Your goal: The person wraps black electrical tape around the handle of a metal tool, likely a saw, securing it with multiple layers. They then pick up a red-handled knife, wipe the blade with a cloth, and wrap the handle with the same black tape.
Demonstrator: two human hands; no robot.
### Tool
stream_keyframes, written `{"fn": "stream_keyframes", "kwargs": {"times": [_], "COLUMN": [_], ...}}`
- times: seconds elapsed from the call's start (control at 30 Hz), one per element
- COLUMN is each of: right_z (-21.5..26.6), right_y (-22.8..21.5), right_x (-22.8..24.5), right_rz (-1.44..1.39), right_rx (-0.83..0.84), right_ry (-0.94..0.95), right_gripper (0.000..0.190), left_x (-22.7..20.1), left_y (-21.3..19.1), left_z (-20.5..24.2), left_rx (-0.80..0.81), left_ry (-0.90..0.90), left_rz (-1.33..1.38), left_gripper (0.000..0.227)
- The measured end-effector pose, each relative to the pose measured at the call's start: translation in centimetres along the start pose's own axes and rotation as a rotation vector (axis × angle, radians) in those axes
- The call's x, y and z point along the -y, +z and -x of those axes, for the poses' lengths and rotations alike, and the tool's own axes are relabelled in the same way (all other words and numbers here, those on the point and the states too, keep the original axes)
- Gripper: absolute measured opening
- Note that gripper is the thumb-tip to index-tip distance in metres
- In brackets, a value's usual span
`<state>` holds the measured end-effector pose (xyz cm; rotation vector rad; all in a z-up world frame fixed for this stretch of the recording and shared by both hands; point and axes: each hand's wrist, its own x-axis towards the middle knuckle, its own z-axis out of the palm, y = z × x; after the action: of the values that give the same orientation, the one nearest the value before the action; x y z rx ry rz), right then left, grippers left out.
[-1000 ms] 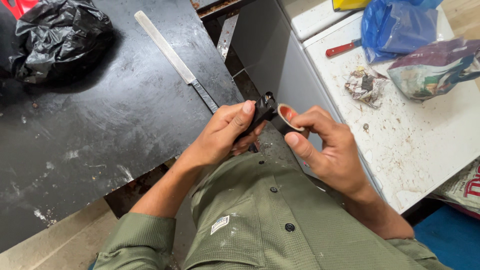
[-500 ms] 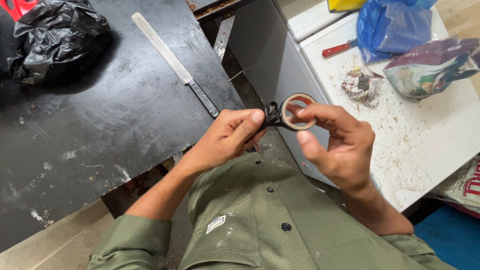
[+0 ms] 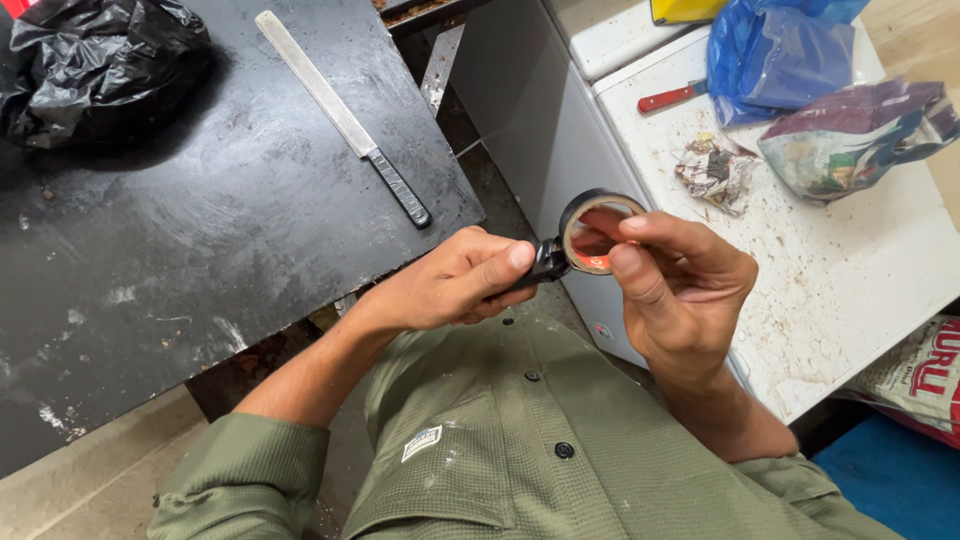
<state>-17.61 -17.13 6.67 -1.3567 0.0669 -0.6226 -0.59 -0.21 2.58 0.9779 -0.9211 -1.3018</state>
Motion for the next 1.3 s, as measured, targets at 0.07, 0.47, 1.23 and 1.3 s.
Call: {"fn": "stream_keyframes", "kwargs": {"times": [0.07,0.47,1.23,1.3], "right_z": [0.0,-4.0,-6.4,-5.7], "right_y": [0.1,-0.2,5.2,5.8], "right_x": [0.1,4.1,5.1,4.2], "right_rz": [0.007,0.394,1.179,1.118], "right_rx": [-0.002,0.324,0.551,0.526], "right_ry": [-0.015,-0.184,-0.556,-0.549], "right_gripper": [0.019,0.027,0.032,0.034], "left_x": [-0.1,-1.6,-1.9,-1.7], "left_y": [0.0,0.2,1.8,1.7], "left_z": [-0.3,0.1,-0.7,-0.7], "left_rx": [0.030,0.080,-0.426,-0.550], "left_ry": [0.089,0.157,0.097,0.207], "left_rz": [-0.070,-0.303,-0.584,-0.652], "left_gripper": [0.057,0.053,0.025,0.024]}}
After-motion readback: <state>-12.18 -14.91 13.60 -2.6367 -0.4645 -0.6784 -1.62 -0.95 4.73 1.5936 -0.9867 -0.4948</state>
